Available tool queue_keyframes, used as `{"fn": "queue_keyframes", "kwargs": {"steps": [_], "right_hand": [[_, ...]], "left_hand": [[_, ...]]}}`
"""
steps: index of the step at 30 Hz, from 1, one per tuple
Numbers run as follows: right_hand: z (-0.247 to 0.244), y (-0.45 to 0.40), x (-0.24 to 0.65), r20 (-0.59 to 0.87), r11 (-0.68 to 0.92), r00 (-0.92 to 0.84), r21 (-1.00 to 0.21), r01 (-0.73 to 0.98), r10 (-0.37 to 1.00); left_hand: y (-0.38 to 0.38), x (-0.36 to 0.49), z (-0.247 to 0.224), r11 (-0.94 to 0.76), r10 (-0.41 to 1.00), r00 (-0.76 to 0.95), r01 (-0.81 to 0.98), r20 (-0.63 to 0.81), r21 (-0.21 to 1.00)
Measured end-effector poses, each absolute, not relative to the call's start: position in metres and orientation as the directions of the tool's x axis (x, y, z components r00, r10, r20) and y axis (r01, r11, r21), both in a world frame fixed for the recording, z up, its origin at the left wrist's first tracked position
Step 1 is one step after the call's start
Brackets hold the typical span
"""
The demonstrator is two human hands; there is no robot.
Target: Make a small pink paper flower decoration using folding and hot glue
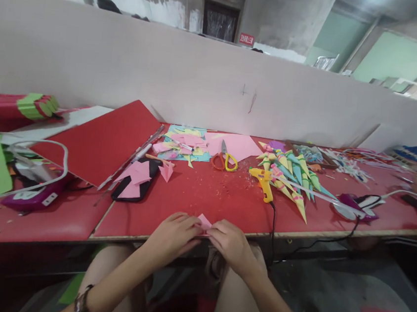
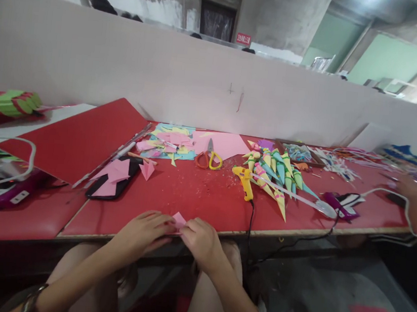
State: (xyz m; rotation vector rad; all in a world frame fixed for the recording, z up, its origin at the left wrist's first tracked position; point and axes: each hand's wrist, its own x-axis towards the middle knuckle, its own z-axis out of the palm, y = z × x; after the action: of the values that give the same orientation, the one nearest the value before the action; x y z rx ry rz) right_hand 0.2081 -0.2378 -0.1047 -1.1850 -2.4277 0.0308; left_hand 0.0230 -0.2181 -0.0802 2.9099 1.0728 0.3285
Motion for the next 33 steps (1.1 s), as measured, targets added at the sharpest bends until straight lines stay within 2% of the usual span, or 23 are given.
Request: {"fn": "queue_keyframes", "kwargs": {"steps": [3,6,9,12,20,24,26,28,30,33], "right_hand": [[-0.090,-0.232,0.202,0.352,0.605,-0.523,-0.185,0.774,0.776],[-0.073,-0.226,0.197,0.301,0.583,-0.501,-0.349,0.734,0.811],[-0.059,-0.222,0.198,0.283,0.595,-0.542,-0.561,0.575,0.791],[-0.049,-0.221,0.203,0.278,0.582,-0.580,-0.683,0.442,0.766],[-0.039,-0.217,0.219,0.226,0.517,-0.566,-0.742,0.427,0.793],[-0.044,-0.212,0.235,0.182,0.421,-0.495,-0.799,0.428,0.850],[-0.046,-0.210,0.236,0.168,0.390,-0.465,-0.811,0.436,0.869],[-0.047,-0.210,0.232,0.157,0.394,-0.486,-0.811,0.433,0.859],[-0.047,-0.210,0.223,0.152,0.413,-0.534,-0.813,0.410,0.832],[-0.048,-0.209,0.216,0.159,0.426,-0.563,-0.819,0.383,0.811]], "left_hand": [[-0.218,0.026,-0.058,-0.793,0.561,0.792,0.597,0.242,-0.116],[-0.216,0.028,-0.041,-0.776,0.504,0.816,0.572,0.282,-0.268],[-0.213,0.025,-0.036,-0.797,0.408,0.842,0.517,0.353,-0.312],[-0.212,0.018,-0.037,-0.819,0.348,0.853,0.479,0.390,-0.315],[-0.205,-0.010,-0.038,-0.813,0.439,0.812,0.541,0.385,-0.215],[-0.197,-0.037,-0.043,-0.690,0.650,0.679,0.716,0.341,-0.110],[-0.197,-0.041,-0.043,-0.571,0.753,0.530,0.821,0.390,-0.014],[-0.199,-0.034,-0.039,-0.533,0.801,0.441,0.833,0.404,0.148],[-0.203,-0.020,-0.034,-0.587,0.803,0.498,0.756,0.328,0.290],[-0.204,0.000,-0.031,-0.609,0.782,0.606,0.691,0.146,0.389]]}}
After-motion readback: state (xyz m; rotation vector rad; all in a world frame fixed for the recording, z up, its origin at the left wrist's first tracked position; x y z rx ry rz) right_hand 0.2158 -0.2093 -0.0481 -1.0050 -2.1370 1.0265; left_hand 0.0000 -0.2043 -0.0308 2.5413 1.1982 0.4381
